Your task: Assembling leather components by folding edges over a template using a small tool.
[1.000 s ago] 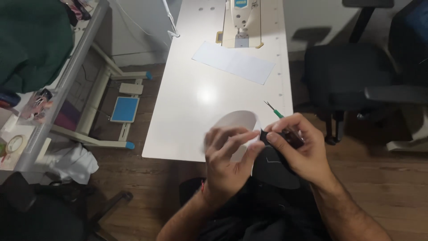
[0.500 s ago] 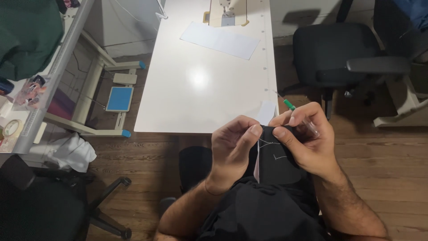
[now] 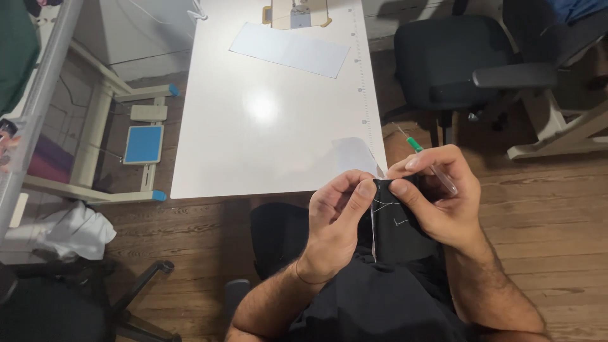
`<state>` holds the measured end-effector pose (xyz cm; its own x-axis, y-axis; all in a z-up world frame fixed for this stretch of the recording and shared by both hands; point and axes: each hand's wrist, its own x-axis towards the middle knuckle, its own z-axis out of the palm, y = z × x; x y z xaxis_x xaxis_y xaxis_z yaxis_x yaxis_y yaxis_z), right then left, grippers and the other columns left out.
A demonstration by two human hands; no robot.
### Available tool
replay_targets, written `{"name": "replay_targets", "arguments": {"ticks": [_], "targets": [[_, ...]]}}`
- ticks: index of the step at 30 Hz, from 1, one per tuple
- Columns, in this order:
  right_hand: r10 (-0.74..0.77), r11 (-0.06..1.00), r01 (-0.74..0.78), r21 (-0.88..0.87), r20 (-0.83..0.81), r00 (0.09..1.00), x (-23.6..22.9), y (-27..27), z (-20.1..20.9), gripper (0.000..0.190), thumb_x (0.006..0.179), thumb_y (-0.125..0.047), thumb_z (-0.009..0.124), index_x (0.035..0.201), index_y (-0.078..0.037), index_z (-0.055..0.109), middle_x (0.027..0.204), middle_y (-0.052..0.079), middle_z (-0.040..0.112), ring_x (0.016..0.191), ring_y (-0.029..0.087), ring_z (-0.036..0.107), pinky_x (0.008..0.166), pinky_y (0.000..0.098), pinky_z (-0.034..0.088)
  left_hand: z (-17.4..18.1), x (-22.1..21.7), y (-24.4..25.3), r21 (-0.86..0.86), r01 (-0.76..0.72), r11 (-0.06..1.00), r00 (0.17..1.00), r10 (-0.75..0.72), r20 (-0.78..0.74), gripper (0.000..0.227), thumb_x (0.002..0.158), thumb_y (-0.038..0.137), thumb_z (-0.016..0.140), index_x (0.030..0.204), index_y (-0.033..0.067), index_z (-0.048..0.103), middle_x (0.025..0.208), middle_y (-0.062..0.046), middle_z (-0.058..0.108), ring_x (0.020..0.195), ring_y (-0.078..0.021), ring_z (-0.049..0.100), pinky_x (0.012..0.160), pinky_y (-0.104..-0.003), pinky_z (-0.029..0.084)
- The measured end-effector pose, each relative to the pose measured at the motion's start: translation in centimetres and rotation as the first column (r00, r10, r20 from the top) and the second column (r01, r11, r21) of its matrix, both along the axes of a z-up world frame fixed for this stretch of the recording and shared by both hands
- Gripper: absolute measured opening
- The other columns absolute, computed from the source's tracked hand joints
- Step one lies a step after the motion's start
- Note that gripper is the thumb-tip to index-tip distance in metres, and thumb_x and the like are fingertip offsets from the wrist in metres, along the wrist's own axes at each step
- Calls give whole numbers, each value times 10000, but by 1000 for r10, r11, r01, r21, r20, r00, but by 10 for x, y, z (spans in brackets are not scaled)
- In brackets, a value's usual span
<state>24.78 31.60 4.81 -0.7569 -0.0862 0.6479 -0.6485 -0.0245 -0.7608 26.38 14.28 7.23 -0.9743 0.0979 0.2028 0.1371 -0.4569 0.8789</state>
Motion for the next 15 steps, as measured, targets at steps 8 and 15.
{"name": "replay_targets", "arguments": {"ticks": [8, 15], "targets": [[90, 992, -86, -96, 38, 995, 3, -3, -4, 293, 912, 94, 671, 1088, 14, 451, 892, 232, 728, 754, 214, 706, 722, 315, 560, 2, 4, -1, 110, 51, 993, 999, -51, -1, 154, 1017, 84, 637, 895, -4, 667, 707, 9, 478, 712, -51, 415, 624, -203, 385], [58, 997, -57, -46, 22, 998, 5, -7, -2, 329, 882, 109, 687, 1115, 38, 466, 897, 233, 736, 722, 222, 694, 719, 324, 566, 2, 8, 4, 157, 45, 987, 999, -46, 1, 169, 1023, 85, 634, 882, -5, 657, 709, 9, 483, 724, -62, 400, 635, -209, 372]]}}
